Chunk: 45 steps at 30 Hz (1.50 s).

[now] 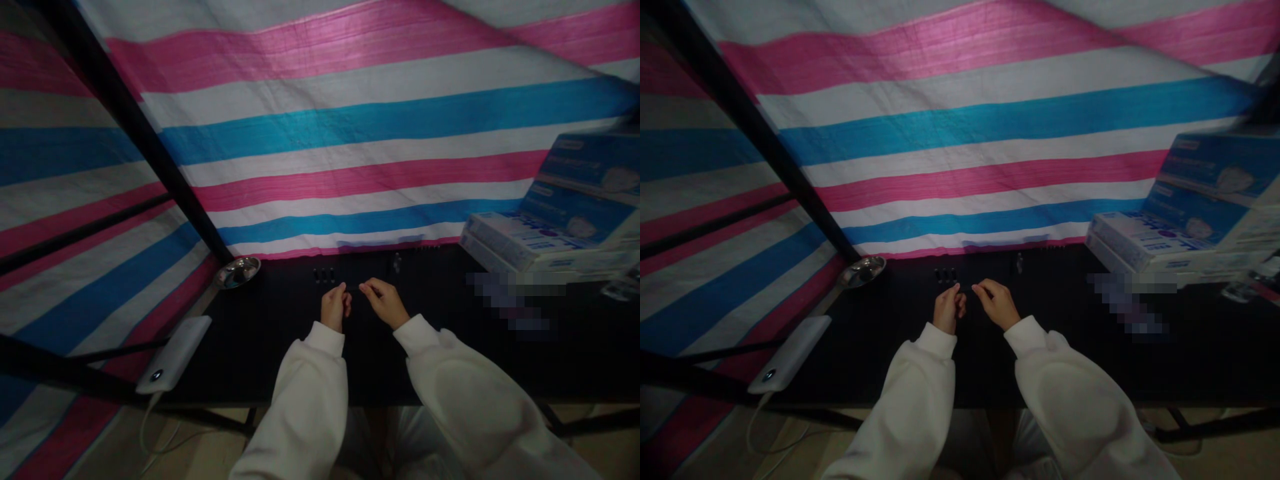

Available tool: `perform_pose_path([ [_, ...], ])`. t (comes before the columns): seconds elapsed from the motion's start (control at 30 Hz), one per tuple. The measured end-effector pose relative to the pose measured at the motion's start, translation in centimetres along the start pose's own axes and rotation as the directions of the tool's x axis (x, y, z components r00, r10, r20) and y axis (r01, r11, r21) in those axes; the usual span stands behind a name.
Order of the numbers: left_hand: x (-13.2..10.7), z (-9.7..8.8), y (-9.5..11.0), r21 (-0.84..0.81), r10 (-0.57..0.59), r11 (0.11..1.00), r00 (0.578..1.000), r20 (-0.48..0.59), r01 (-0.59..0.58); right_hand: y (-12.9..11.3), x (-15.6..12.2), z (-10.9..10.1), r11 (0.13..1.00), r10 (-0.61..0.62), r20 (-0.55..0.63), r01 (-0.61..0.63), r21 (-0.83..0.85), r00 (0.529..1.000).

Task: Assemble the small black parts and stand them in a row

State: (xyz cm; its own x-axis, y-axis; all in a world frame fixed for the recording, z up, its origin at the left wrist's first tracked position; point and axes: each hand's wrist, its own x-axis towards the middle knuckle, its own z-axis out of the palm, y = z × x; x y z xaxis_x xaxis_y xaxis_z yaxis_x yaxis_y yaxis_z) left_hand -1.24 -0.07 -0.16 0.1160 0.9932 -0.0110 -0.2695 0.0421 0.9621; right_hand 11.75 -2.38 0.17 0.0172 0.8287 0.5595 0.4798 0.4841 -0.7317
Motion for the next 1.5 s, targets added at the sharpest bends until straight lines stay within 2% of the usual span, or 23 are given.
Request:
perform_pose_path([
  [0.27, -0.2, 0.0, 0.3, 0.012, 0.033, 0.999, 0.999, -0.028, -0.033, 0.1, -0.1, 0.2, 0.996, -0.069, -0.051, 0.071, 0.049, 0.996],
  [0.47, -0.1, -0.1, 0.3, 0.001, 0.044, 0.999, 0.994, -0.103, -0.044, 0.4, -0.1, 0.0, 0.998, -0.031, -0.017, 0.032, 0.054, 0.999],
  [0.6, -0.1, -0.2, 0.0, 0.044, 0.059, 0.998, 0.992, -0.112, -0.054, 0.5, -0.1, 0.0, 0.999, -0.017, 0.031, 0.016, 0.040, 0.999],
  [0.83, -0.1, -0.4, 0.1, 0.151, 0.136, 0.983, 0.974, -0.181, -0.109, 2.1, 0.0, -0.1, 0.997, -0.028, 0.221, 0.043, -0.065, 0.975],
  [0.93, -0.2, -0.5, 0.2, 0.188, 0.157, 0.975, 0.968, -0.195, -0.120, 2.5, 0.2, -0.4, 0.996, -0.004, 0.153, 0.018, -0.090, 0.988],
  [1.03, -0.3, -0.4, 0.4, 0.218, 0.143, 0.971, 0.970, -0.195, -0.099, 1.8, 0.4, -0.5, 1.000, -0.007, 0.056, 0.007, -0.008, 0.998],
  [1.1, -0.4, -0.3, 0.4, 0.235, 0.127, 0.968, 0.977, -0.169, -0.086, 1.2, 0.4, -0.3, 0.998, -0.022, 0.053, 0.019, 0.057, 0.998],
  [1.2, -0.5, -0.2, 0.4, 0.251, 0.097, 0.964, 0.994, -0.042, -0.083, 0.6, 0.2, 0.1, 0.994, -0.048, 0.156, 0.031, 0.108, 0.987],
  [1.3, -0.5, -0.2, 0.2, 0.235, 0.024, 0.971, 0.997, 0.073, -0.040, 0.4, 0.1, 0.3, 0.995, -0.018, 0.252, -0.009, 0.103, 0.968],
  [1.43, -0.5, -0.3, -0.2, 0.283, -0.077, 0.959, 0.985, 0.152, 0.032, 1.1, 0.3, -0.5, 0.996, 0.047, 0.428, -0.075, 0.049, 0.902],
  [1.5, -0.5, -0.2, -0.2, 0.328, -0.099, 0.944, 0.977, 0.188, 0.033, 2.0, 0.7, -1.4, 0.996, 0.084, 0.475, -0.088, -0.013, 0.876],
])
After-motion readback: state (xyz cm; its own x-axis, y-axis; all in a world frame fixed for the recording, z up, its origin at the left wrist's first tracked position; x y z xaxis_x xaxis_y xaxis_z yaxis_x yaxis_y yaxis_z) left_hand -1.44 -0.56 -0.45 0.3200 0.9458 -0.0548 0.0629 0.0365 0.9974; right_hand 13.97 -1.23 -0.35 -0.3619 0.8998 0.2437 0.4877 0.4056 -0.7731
